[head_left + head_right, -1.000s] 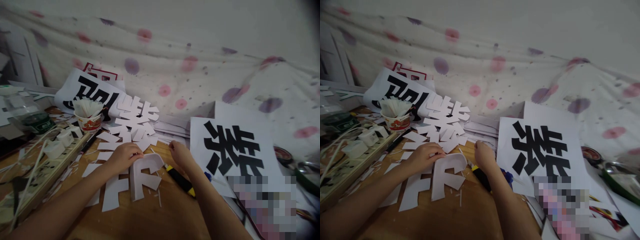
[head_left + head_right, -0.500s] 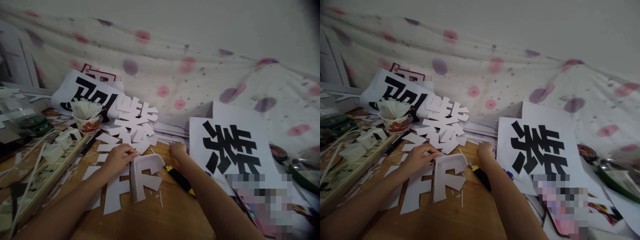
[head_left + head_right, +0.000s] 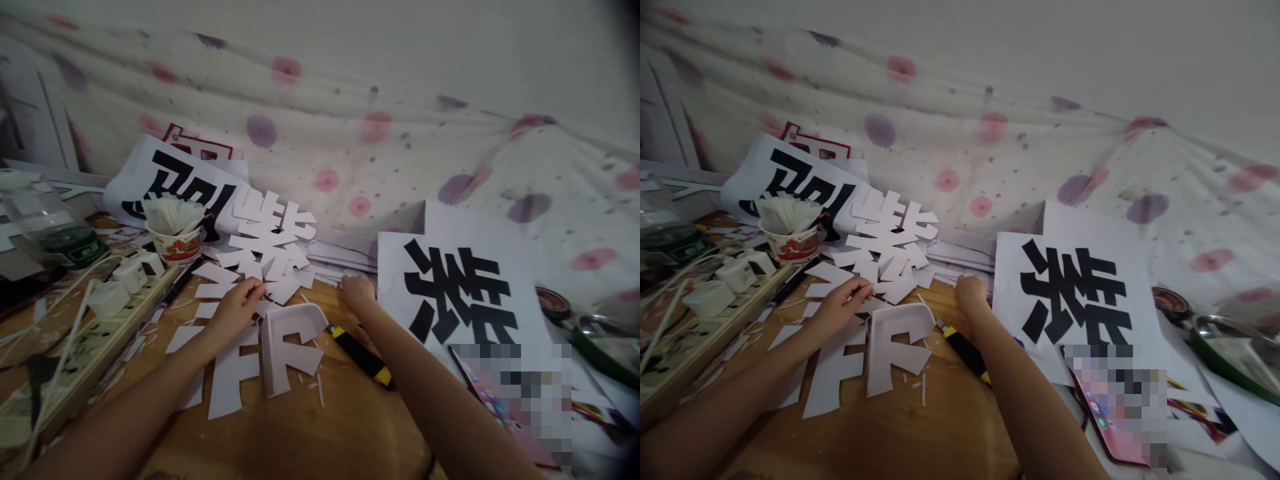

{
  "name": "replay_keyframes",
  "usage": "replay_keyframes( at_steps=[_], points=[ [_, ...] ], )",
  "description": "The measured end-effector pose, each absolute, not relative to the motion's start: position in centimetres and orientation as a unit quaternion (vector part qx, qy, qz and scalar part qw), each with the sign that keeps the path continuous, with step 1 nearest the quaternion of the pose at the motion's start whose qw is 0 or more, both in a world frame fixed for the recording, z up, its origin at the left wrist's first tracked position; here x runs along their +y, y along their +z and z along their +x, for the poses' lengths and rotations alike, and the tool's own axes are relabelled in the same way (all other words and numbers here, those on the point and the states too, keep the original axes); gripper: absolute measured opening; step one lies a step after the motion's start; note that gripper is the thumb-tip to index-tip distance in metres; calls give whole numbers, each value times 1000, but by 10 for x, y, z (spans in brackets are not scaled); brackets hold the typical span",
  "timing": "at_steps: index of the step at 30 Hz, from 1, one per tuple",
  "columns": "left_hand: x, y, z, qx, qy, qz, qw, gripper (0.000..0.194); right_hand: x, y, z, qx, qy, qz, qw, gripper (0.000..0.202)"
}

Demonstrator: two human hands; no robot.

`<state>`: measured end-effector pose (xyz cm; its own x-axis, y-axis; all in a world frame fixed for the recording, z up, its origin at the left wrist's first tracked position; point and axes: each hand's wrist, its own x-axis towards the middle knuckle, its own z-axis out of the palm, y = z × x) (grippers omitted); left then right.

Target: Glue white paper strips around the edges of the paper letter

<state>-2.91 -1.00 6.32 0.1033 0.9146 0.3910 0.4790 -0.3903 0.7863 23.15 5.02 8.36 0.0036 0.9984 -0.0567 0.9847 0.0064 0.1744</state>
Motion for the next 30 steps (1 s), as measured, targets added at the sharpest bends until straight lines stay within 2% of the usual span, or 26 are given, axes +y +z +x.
replay_keyframes(
  at_steps=[5,9,10,12,14,16,21,30],
  points=[
    [-9,58,-31,495,442,688,294,19,37,109,215,714,43,697,-59,25],
    [-10,58,-31,504,461,666,298,21,-8,122,212,739,4,653,-164,25],
    [-10,58,-30,509,465,662,294,22,-23,122,212,751,-22,631,-191,23],
    [-10,58,-28,521,470,652,287,24,-52,116,210,787,-187,506,-299,15],
    [-13,58,-26,523,472,654,276,24,-74,106,205,808,-275,446,-270,9],
    [-17,60,-23,501,471,682,250,23,-86,94,199,820,-295,430,-237,12],
    [-31,66,-16,355,451,804,156,16,-86,72,190,826,-326,407,-215,17],
    [-40,64,-6,271,368,876,153,25,-89,78,184,842,-320,392,-185,11]
  ],
)
